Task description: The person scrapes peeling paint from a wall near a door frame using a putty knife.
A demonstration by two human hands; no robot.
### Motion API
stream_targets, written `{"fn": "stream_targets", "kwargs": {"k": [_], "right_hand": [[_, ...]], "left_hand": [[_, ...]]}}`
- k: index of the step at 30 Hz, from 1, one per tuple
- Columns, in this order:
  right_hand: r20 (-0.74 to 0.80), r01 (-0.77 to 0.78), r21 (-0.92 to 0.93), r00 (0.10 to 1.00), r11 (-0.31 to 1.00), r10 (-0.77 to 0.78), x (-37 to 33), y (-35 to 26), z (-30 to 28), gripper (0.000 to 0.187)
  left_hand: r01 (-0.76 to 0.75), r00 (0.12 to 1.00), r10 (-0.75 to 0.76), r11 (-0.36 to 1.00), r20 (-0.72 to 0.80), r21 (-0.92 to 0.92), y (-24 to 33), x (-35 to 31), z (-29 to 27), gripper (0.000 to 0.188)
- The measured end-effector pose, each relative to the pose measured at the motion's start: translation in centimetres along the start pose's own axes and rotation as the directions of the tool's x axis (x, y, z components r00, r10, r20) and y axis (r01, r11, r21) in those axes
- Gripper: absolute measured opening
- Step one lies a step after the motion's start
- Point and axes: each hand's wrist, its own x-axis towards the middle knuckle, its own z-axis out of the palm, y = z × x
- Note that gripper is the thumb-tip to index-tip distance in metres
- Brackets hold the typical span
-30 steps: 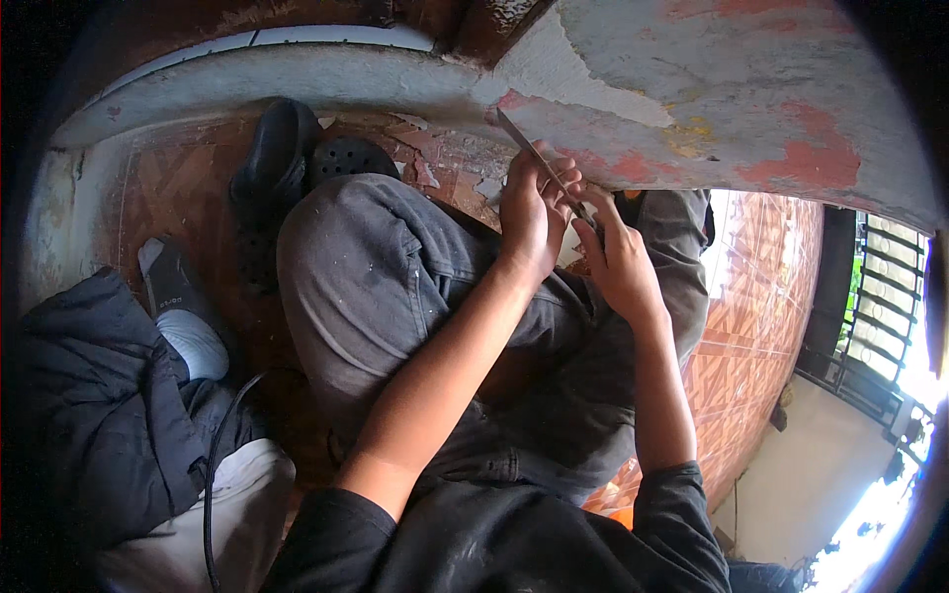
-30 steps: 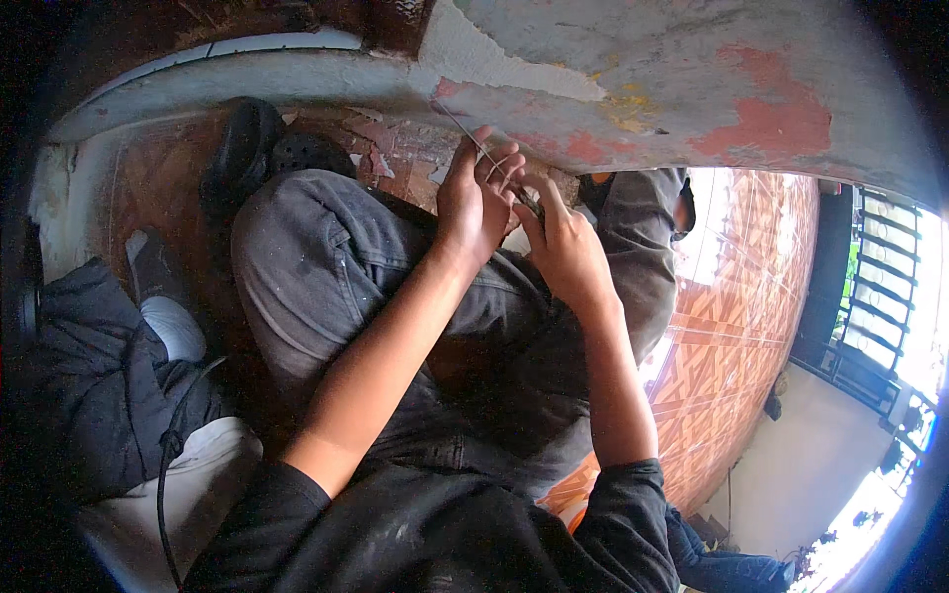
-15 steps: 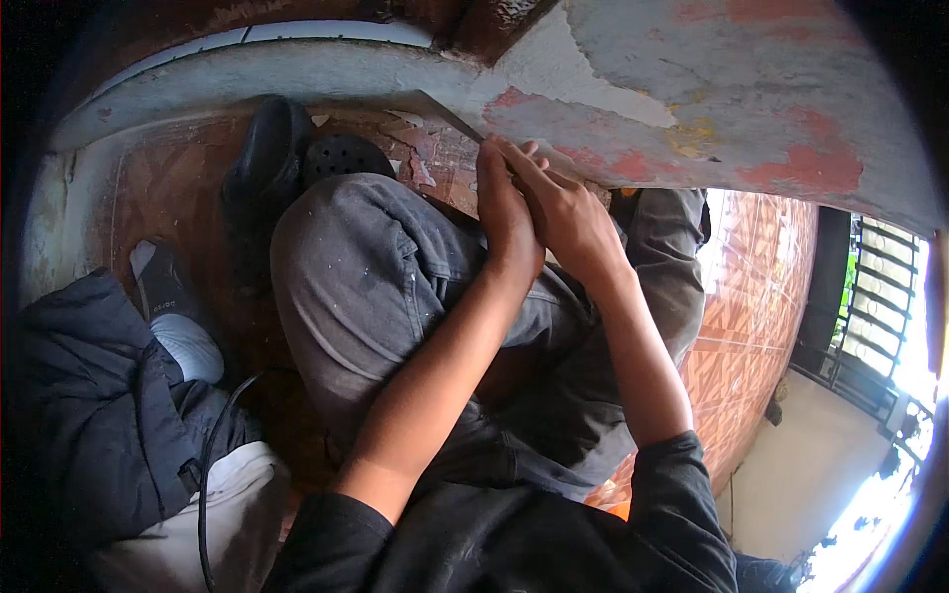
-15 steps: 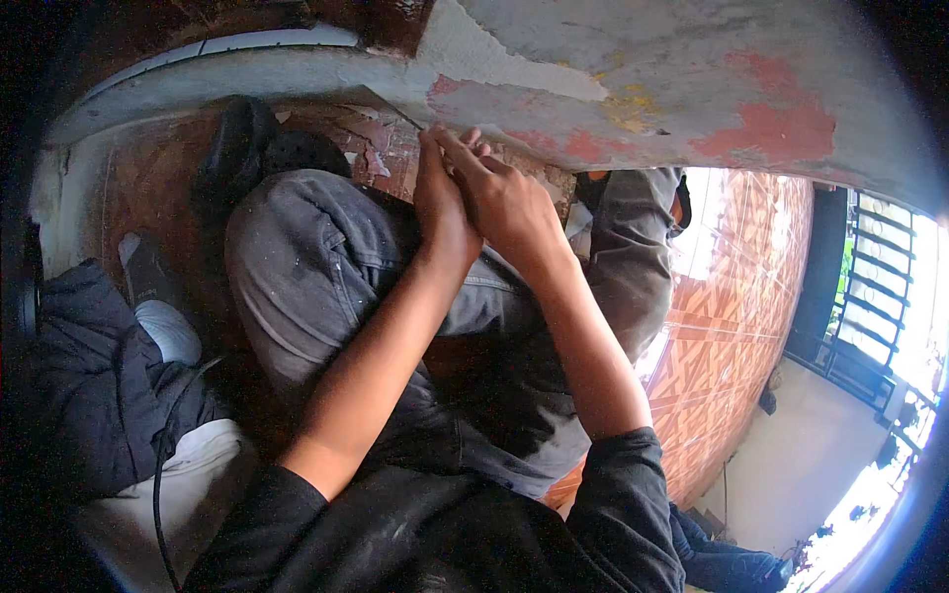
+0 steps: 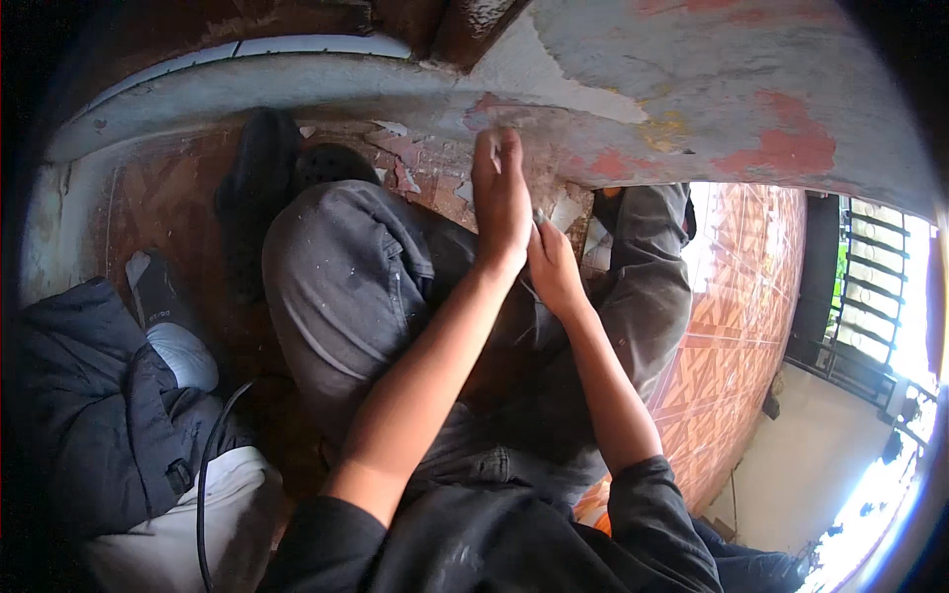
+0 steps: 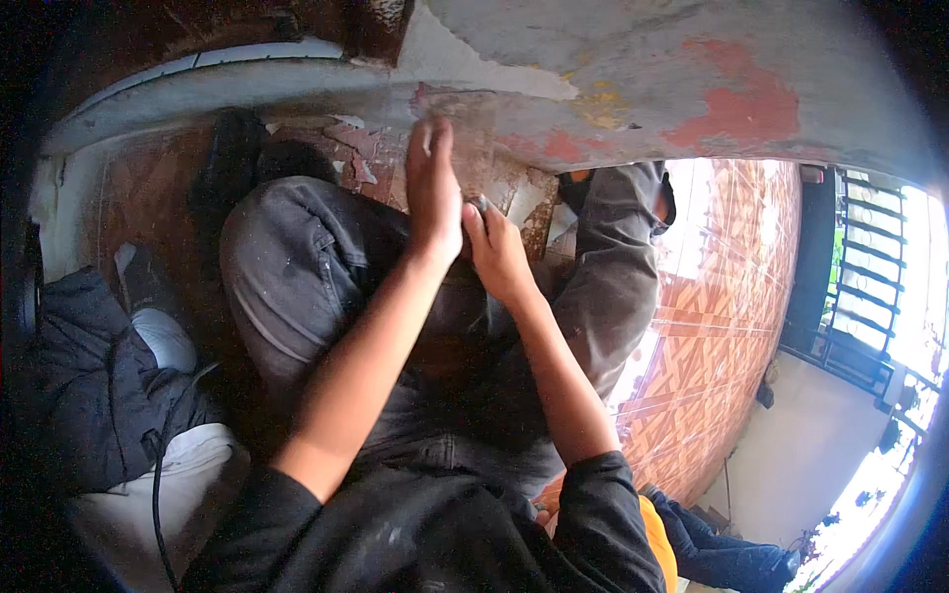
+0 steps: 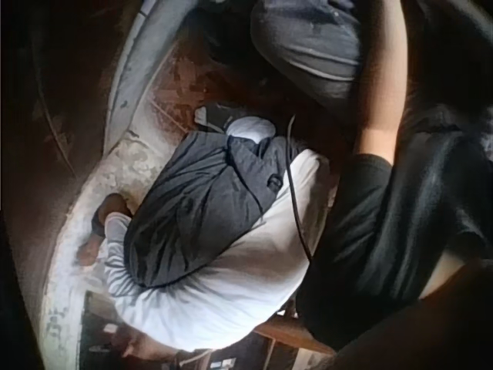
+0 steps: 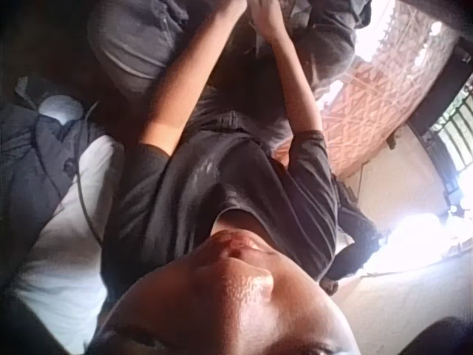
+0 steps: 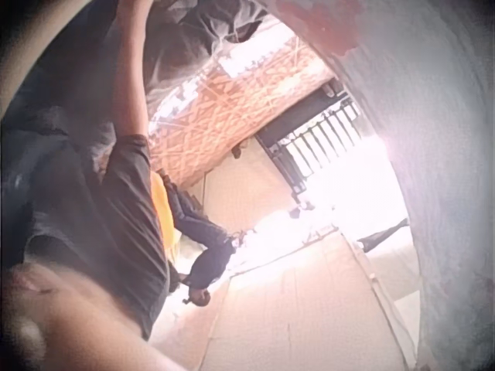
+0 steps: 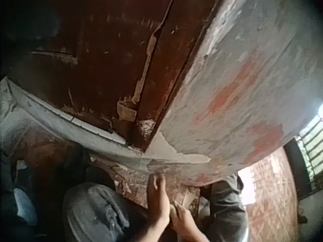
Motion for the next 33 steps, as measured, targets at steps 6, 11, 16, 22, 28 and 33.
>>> {"fn": "stream_targets", "kwargs": {"k": [6,11,16,22,28,33], "right_hand": [[-0.130,0.284,0.115,0.954,0.952,-0.269,5.1,1.9,3.9,0.036],[0.062,0.203,0.209,0.973,0.957,-0.220,5.7,-0.7,7.5,0.055],[0.365,0.019,0.157,0.928,0.987,-0.076,5.8,-0.8,6.7,0.065],[0.339,-0.025,0.148,0.940,0.989,-0.027,5.4,-1.8,6.1,0.065],[0.307,-0.016,0.195,0.951,0.981,-0.046,4.8,-2.2,5.7,0.064],[0.291,-0.057,0.157,0.957,0.986,0.009,5.2,-1.0,6.2,0.066]], "left_hand": [[-0.263,0.904,0.122,0.914,0.411,0.308,6.7,2.0,-1.5,0.038],[-0.211,0.861,-0.031,0.886,0.508,0.413,6.1,4.9,-5.8,0.041],[-0.203,0.877,-0.169,0.718,0.449,0.666,5.0,5.6,-6.0,0.043],[-0.136,0.905,-0.201,0.701,0.376,0.700,4.2,6.9,-6.4,0.042],[-0.093,0.909,-0.247,0.664,0.335,0.742,4.2,6.5,-6.1,0.045],[-0.075,0.912,-0.260,0.653,0.316,0.754,4.6,6.4,-5.6,0.044]]}}
